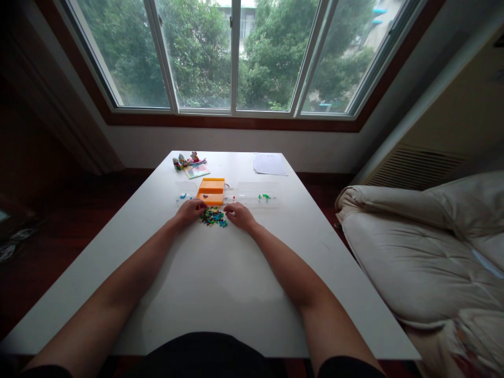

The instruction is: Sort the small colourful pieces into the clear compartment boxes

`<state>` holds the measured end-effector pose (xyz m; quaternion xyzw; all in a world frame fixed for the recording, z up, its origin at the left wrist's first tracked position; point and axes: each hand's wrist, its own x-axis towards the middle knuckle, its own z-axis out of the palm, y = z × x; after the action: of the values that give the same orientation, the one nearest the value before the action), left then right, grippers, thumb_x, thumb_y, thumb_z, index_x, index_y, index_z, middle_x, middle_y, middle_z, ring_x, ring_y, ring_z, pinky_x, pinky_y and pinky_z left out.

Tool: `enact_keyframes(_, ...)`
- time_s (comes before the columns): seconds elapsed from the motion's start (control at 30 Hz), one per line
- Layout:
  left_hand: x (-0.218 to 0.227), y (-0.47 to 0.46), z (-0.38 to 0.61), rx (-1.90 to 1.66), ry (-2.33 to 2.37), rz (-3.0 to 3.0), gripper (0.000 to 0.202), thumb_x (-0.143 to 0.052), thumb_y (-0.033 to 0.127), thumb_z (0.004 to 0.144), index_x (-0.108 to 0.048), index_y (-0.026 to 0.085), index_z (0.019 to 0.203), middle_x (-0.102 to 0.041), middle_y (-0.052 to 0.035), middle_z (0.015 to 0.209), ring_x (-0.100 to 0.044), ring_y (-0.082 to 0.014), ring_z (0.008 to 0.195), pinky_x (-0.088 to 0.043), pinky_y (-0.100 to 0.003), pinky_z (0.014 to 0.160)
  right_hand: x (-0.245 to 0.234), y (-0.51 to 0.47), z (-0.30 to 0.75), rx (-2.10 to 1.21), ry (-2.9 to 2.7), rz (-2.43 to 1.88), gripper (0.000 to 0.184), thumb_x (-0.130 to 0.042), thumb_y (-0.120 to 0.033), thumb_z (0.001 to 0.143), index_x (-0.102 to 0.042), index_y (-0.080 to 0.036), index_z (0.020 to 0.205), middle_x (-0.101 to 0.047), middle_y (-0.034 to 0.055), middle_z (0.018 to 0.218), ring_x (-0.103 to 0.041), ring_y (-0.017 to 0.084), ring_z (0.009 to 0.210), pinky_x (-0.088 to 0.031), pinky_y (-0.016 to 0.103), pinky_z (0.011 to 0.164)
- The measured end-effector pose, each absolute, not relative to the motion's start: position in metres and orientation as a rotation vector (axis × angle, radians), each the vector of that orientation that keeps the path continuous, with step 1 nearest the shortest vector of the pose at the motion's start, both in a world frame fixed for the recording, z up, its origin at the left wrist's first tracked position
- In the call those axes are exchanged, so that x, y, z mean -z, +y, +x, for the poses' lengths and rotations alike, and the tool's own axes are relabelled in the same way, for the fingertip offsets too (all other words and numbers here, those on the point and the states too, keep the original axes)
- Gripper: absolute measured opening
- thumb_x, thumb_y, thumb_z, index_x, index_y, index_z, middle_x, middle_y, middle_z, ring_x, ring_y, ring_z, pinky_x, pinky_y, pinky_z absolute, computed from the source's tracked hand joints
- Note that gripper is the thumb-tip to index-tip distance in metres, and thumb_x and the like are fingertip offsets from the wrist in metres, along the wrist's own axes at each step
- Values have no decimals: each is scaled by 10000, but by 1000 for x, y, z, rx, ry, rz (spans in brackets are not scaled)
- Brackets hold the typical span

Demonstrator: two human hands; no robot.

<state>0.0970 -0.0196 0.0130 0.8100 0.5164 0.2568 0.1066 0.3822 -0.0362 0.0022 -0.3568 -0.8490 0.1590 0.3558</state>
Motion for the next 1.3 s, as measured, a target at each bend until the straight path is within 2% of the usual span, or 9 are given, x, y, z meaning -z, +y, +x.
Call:
enact_keyframes(0.13,-13,-21,98,-737,1529,2379,185,-629,259,810,-776,213,912,-709,-35,861,-607,-166,744,-467,-264,691,0,-35,383,-314,-2318,-852,208,-630,-162,898,-719,-245,1067,-682,53,1003,-575,219,978,-471,349,908)
enact_keyframes(0.27,-11,-21,99,-741,1517,2377,171,-631,260,818,-772,210,901,-703,-33,857,-604,-165,736,-458,-263,676,4,-33,382,-283,-2337,-888,256,-682,-179,891,-712,-263,1131,-662,56,1033,-570,222,998,-468,355,931)
enact_keyframes(0.37,-11,-22,100,-760,1522,2367,171,-631,271,827,-772,211,903,-706,-34,860,-605,-167,738,-455,-267,677,5,-30,377,-267,-2312,-960,236,-705,-190,883,-718,-260,1108,-649,48,978,-569,217,969,-466,345,908)
enact_keyframes(0.6,-11,-25,102,-887,1590,2305,202,-593,306,873,-756,202,927,-706,-34,802,-595,-169,707,-432,-272,660,5,-29,369,-266,-2272,-1008,84,-702,-156,853,-727,-227,891,-636,42,915,-568,198,923,-459,304,839)
enact_keyframes(0.73,-12,-26,103,-940,1607,2286,208,-586,306,883,-748,195,950,-701,-36,782,-588,-170,685,-426,-275,647,1,-32,372,-324,-2197,-1027,80,-653,-149,840,-698,-211,862,-656,21,833,-576,174,823,-451,275,768)
enact_keyframes(0.83,-14,-27,107,-934,1570,2326,193,-588,286,883,-745,195,947,-700,-35,792,-592,-171,689,-430,-277,649,-3,-31,380,-378,-2033,-1095,83,-605,-208,857,-676,-214,900,-672,-2,803,-577,149,724,-448,256,706)
enact_keyframes(1.07,-18,-36,130,-905,1368,2507,180,-579,263,909,-751,212,928,-698,-56,912,-623,-190,836,-480,-300,766,-13,-12,424,-181,-1540,-1314,177,-547,-345,872,-646,-205,913,-676,18,782,-597,174,702,-468,282,716)
enact_keyframes(1.3,-17,-48,148,-856,1219,2604,156,-608,263,918,-762,245,943,-692,-61,974,-598,-226,986,-490,-341,857,-7,4,462,-168,-1201,-1428,291,-513,-414,893,-620,-201,1060,-700,30,817,-634,195,718,-496,309,755)
